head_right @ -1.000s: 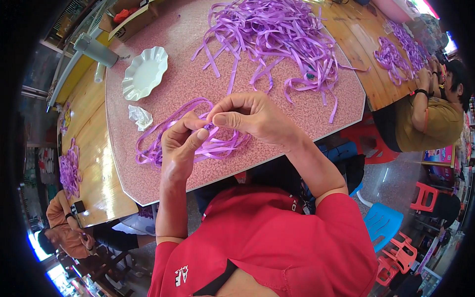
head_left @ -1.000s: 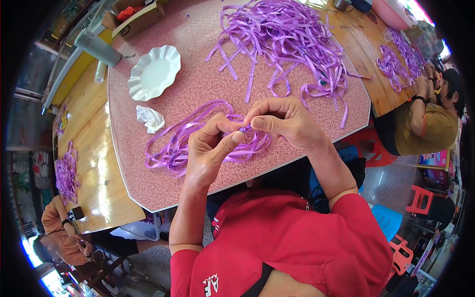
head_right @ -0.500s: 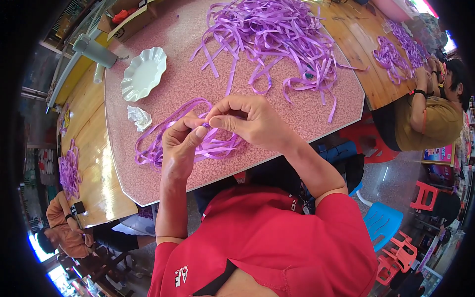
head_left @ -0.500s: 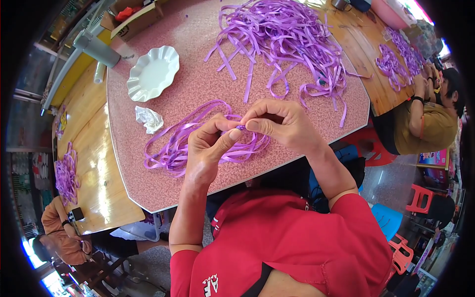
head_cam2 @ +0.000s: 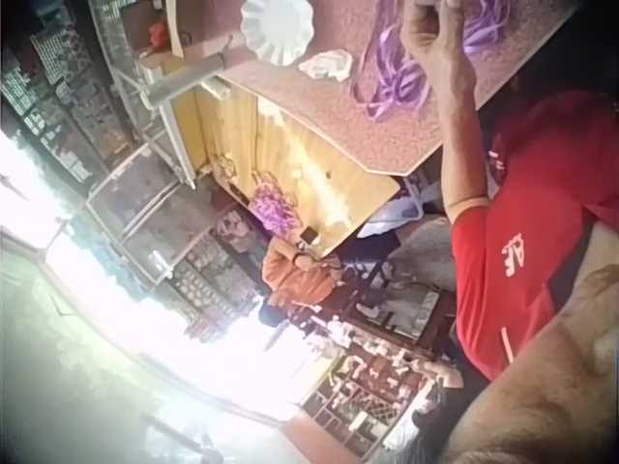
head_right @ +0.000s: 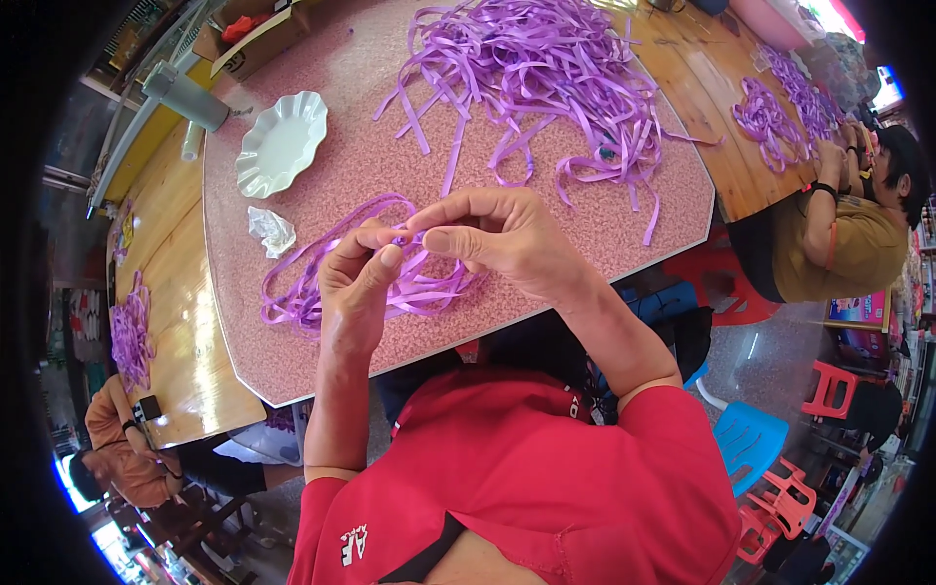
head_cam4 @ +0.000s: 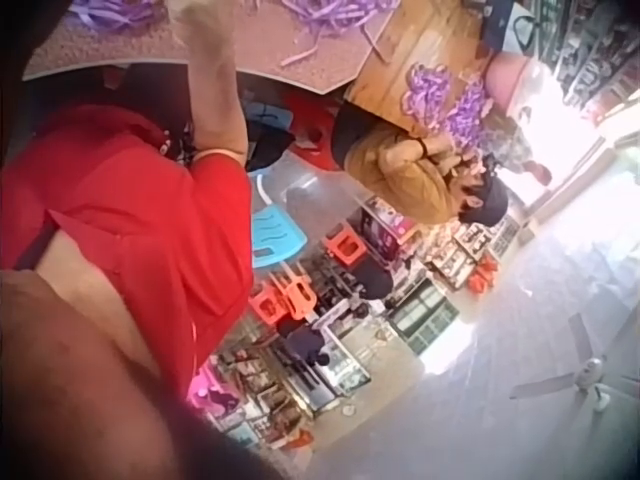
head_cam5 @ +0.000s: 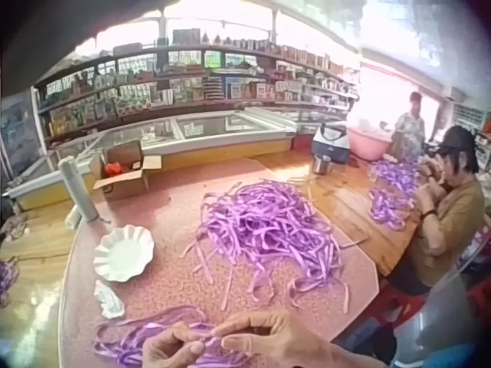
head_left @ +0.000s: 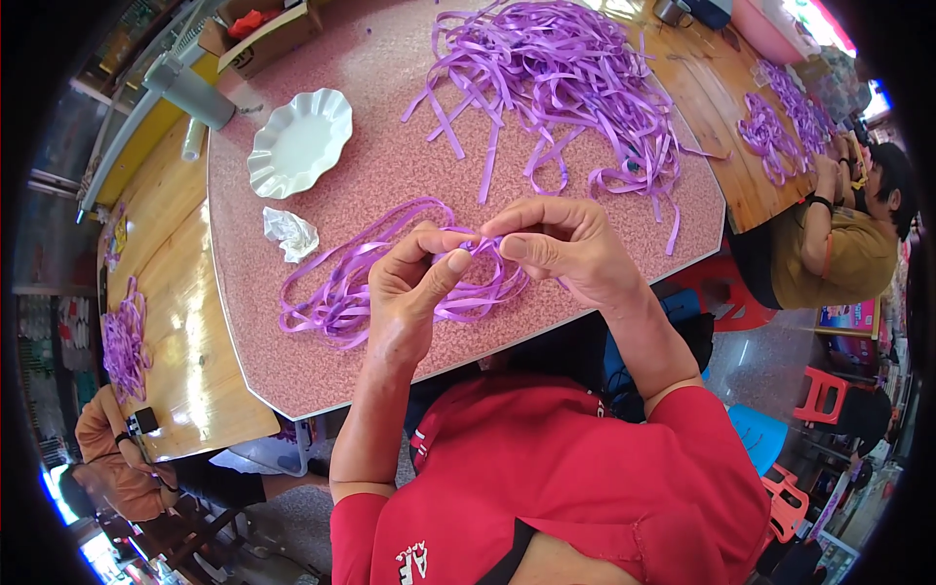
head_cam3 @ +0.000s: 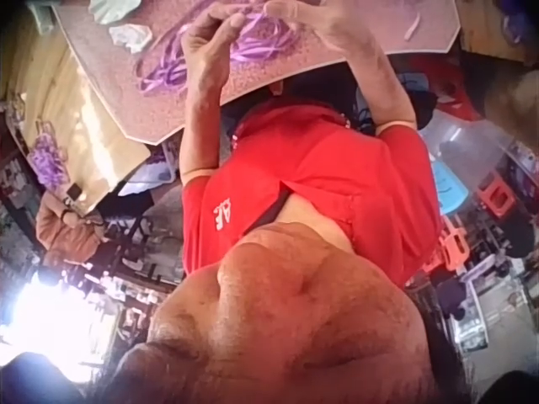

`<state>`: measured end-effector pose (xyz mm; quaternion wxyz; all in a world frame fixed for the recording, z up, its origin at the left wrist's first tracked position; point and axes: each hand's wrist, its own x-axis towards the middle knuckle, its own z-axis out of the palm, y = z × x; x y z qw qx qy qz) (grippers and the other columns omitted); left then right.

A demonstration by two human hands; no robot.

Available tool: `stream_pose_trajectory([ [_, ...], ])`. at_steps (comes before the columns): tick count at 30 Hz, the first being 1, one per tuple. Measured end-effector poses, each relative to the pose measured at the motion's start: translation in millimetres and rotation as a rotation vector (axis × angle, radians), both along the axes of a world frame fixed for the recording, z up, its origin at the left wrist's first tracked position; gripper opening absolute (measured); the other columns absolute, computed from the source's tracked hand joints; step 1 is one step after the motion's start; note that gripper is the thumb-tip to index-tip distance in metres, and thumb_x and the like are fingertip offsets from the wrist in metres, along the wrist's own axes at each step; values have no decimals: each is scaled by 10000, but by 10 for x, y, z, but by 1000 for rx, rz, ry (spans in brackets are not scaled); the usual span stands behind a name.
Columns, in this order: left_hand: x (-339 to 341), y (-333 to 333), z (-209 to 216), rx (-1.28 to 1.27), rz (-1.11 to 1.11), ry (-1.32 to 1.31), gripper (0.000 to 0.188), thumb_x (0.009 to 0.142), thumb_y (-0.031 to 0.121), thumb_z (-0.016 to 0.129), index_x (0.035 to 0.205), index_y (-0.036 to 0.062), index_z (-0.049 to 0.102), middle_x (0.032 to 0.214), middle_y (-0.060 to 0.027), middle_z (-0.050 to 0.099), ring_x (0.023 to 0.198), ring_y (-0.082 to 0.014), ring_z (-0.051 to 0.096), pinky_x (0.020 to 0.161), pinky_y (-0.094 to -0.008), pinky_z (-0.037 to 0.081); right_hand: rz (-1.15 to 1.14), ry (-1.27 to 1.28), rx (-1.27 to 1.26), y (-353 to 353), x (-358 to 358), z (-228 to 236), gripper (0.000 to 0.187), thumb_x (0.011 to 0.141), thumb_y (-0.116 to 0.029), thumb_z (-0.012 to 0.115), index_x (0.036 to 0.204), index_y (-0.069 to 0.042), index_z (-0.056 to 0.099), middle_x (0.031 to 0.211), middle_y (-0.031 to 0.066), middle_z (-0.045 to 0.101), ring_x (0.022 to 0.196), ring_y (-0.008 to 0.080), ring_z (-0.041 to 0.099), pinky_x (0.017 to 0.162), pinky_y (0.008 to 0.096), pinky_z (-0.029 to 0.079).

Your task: Untangling and sorting purple plastic ribbons on a table.

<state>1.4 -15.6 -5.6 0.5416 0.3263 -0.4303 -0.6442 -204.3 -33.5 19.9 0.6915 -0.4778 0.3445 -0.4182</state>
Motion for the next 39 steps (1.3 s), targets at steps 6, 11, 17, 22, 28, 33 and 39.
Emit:
stream_pose_trajectory([
  [6, -135, 23, -64, 49, 31, 137, 135, 903, 82, 706, 1025, 26, 710, 869, 32, 566, 802, -50, 491, 720, -207, 367, -59, -71, -33, 1, 91, -163, 187, 873, -42, 719, 1057, -15, 704, 871, -3, 646, 660, 19, 510, 533, 165, 381],
  [11, -145, 33, -76, 110, -8, 223, 130, 910, 87, 699, 1028, 31, 708, 879, 35, 583, 809, -49, 511, 722, -209, 386, -164, -88, -16, 40, 172, -100, 224, 865, -32, 727, 1087, -35, 692, 901, 4, 653, 700, 21, 527, 566, 165, 401],
  [17, -152, 25, -75, 89, -32, 280, 123, 911, 83, 695, 1021, 27, 702, 939, 9, 629, 869, -67, 557, 779, -226, 425, -229, 88, -324, 35, 182, -158, 204, 850, -13, 740, 1051, -34, 713, 855, -11, 627, 729, 38, 520, 609, 183, 386],
  [22, -145, 28, -109, 56, 0, 180, 119, 904, 77, 701, 1008, 18, 703, 907, 13, 598, 853, -65, 534, 781, -231, 417, -302, 243, -490, 55, 189, -123, 109, 855, -18, 738, 964, -19, 740, 790, -19, 591, 693, 36, 468, 580, 206, 321],
  [28, -115, 10, -103, -49, 43, 14, 108, 898, 57, 704, 995, 9, 703, 892, 18, 569, 827, -64, 511, 752, -219, 404, -250, 266, -500, 19, 103, -107, 119, 850, -36, 745, 968, -19, 750, 739, -22, 571, 661, 48, 457, 573, 217, 324],
  [33, -66, -5, -54, -140, 28, -134, 98, 893, 50, 707, 976, -1, 702, 882, 7, 565, 813, -65, 509, 721, -214, 404, -152, 355, -679, -77, 11, -137, 162, 813, -14, 763, 973, -36, 762, 733, -6, 577, 651, 73, 487, 564, 235, 370],
  [39, -40, 2, -70, -154, 4, -208, 90, 883, 44, 715, 961, 0, 704, 861, 9, 557, 792, -65, 502, 700, -215, 399, -112, 407, -797, -86, -15, -88, 209, 771, -9, 789, 975, -47, 764, 700, 1, 563, 611, 90, 483, 526, 251, 371],
])
